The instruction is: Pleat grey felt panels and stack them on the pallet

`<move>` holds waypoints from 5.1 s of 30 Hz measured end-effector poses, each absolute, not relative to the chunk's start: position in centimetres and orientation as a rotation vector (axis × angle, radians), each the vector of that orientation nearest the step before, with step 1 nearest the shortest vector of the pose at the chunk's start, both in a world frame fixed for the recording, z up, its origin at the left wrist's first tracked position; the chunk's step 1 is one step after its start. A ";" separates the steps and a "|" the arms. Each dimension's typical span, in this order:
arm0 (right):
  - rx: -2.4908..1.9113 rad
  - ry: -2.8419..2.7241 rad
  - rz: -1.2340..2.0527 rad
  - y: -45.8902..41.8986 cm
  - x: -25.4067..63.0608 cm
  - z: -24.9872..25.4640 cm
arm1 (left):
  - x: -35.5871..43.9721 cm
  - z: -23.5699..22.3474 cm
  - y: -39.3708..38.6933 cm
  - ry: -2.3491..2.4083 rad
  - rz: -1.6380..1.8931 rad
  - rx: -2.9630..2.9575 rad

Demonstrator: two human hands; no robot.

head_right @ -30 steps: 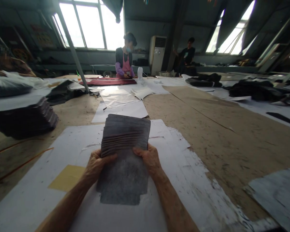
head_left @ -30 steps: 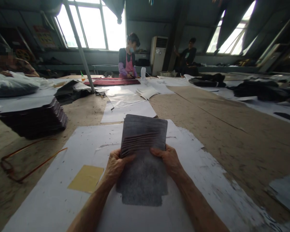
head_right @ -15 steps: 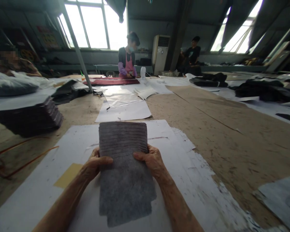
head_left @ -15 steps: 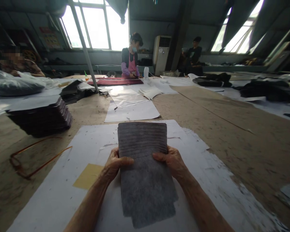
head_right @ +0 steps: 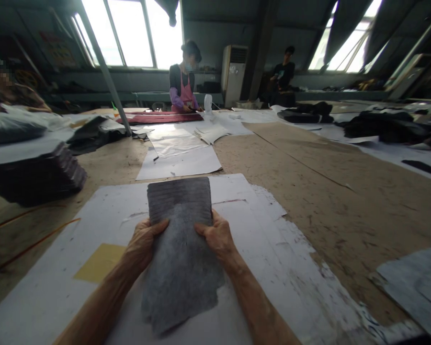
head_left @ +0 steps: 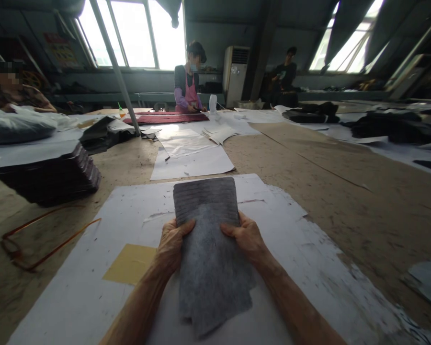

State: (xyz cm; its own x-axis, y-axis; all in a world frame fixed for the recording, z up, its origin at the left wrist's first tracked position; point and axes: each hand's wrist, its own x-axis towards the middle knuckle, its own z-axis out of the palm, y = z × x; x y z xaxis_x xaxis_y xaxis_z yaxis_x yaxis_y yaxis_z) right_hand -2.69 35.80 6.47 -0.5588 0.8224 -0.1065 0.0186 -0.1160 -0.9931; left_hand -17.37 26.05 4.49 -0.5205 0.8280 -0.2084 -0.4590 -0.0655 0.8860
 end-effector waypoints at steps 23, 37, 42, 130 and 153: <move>-0.942 -1.662 1.414 35.7 -2.6 6.4 | -17.7 4.7 25.8 1.376 1.712 0.567; -1.545 -2.050 1.010 36.8 -2.0 7.0 | -17.6 4.6 25.9 2.061 1.532 0.654; -1.321 -2.066 0.500 37.1 -1.9 7.1 | -18.8 3.4 26.7 2.023 1.778 0.601; -1.453 -2.216 0.545 31.2 1.4 6.1 | -19.0 2.3 28.9 1.897 1.731 0.810; -1.169 -1.563 1.650 36.1 -2.0 6.6 | -18.6 3.2 28.8 1.855 1.806 0.646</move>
State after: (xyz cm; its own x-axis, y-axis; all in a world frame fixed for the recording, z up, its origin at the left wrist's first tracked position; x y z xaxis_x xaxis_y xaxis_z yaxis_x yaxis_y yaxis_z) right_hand -2.00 36.07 6.63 -0.4497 0.8697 -0.2034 0.1556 -0.1479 -0.9767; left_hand -18.64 28.84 3.19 -0.7792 0.6267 -0.0070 0.0095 0.0230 0.9997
